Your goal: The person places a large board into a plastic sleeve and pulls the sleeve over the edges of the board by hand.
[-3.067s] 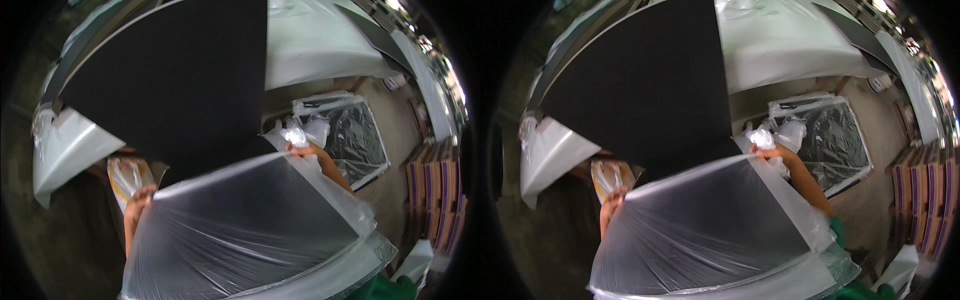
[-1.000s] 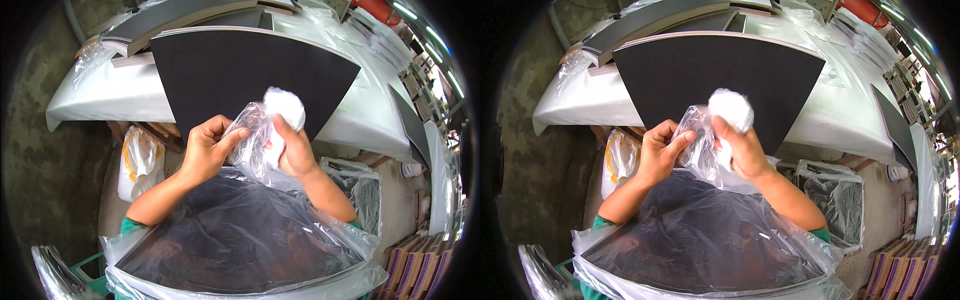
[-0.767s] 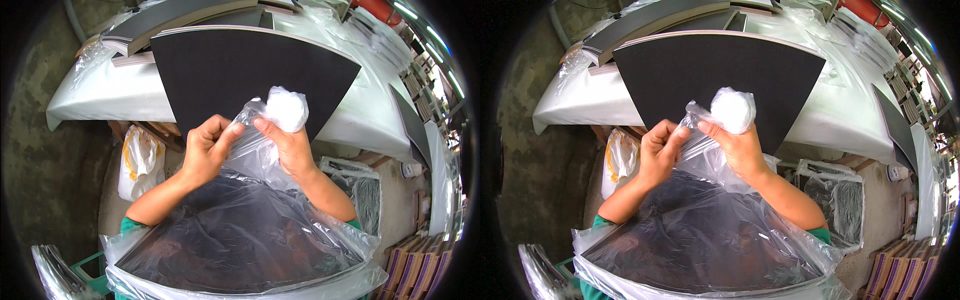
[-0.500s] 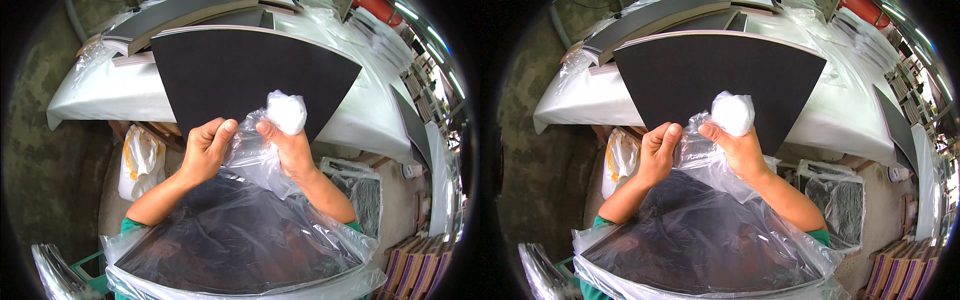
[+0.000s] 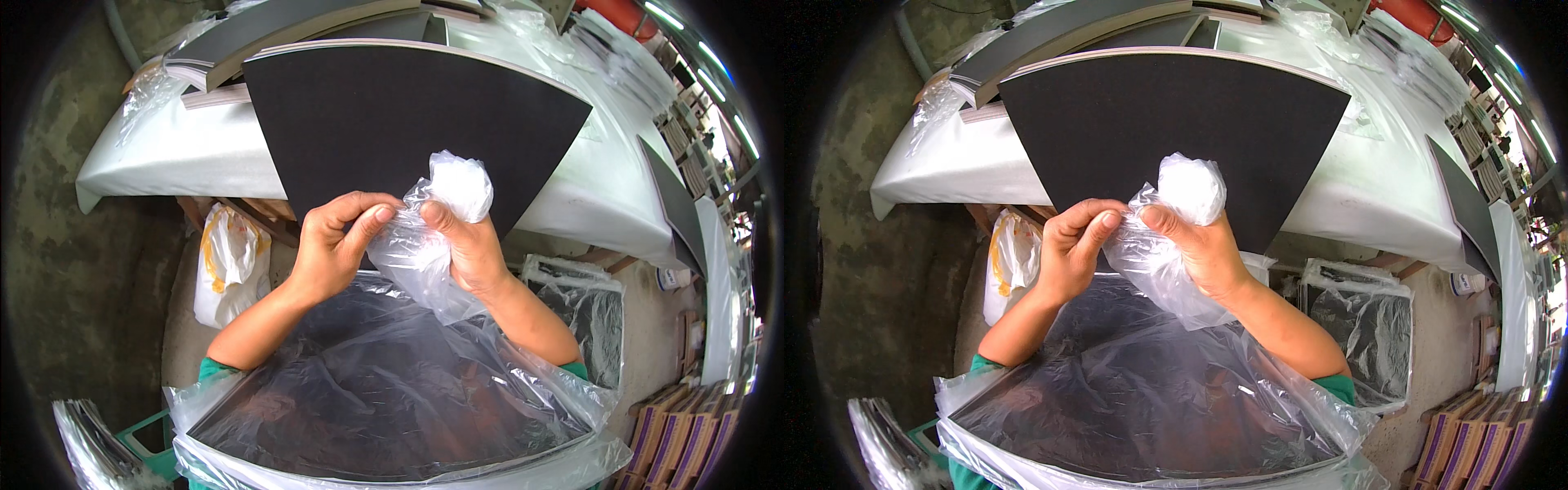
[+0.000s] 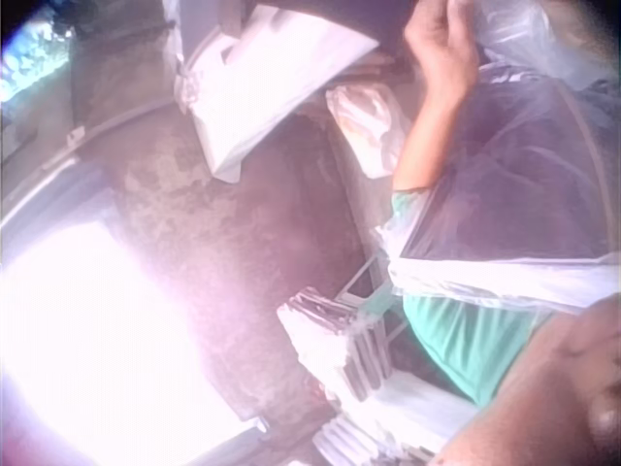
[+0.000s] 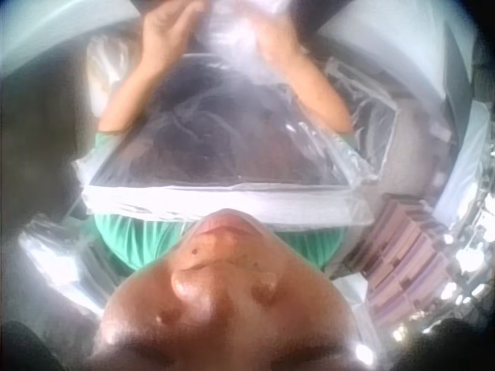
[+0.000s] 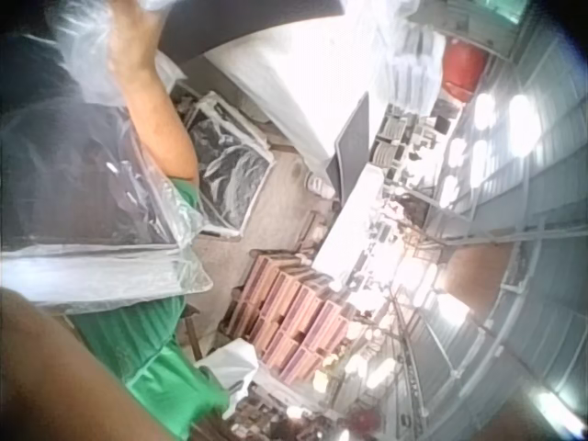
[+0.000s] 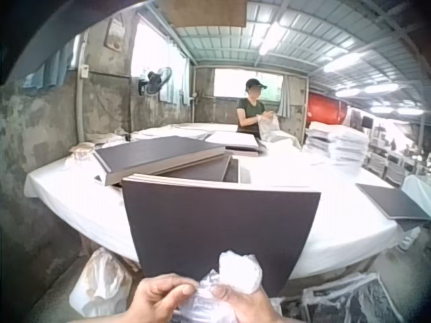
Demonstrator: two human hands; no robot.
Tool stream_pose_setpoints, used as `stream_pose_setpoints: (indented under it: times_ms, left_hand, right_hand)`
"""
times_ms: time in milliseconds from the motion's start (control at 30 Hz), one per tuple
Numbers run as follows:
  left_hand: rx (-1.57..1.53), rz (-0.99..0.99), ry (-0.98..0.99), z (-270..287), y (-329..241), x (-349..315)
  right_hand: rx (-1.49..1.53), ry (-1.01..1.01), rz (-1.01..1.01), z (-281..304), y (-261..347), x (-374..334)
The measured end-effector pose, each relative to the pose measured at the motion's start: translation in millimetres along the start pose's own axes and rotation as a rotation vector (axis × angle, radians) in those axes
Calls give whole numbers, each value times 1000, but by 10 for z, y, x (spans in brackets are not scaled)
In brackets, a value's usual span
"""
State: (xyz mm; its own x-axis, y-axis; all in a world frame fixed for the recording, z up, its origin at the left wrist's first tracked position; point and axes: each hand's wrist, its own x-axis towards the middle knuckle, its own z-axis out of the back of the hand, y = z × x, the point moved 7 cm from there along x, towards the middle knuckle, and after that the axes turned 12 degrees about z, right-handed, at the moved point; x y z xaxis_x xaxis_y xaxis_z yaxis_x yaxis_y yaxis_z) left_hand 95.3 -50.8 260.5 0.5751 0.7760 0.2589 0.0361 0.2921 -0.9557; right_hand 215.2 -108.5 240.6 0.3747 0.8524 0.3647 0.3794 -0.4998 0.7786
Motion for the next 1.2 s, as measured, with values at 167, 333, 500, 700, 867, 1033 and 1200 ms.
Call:
stream_pose_setpoints:
  times_ms: [167, 333, 500, 700, 867, 1033, 1200]
  left_hand:
    - [18, -28, 23, 34, 106, 5]
    - [-191, 6, 66, 52, 131, 157]
    - [255, 154, 867, -576, 269, -414]
    - [-444, 348, 727, -85, 501, 95]
    - [210, 310, 701, 60, 856, 26]
    - [-1006, 203, 445, 1021, 452, 408]
    - [165, 439, 783, 467, 848, -230]
  right_hand:
    - [84, 1, -55, 25, -27, -40]
    - [196, 160, -310, 9, -32, -154]
    - [57, 157, -140, 188, 273, -26]
    - [-606, 520, -161, 723, 760, -195]
    - [-76, 148, 45, 1544, 987, -118]
    - [-712, 402, 91, 1735, 969, -342]
    - [4, -487, -47, 1891, 922, -108]
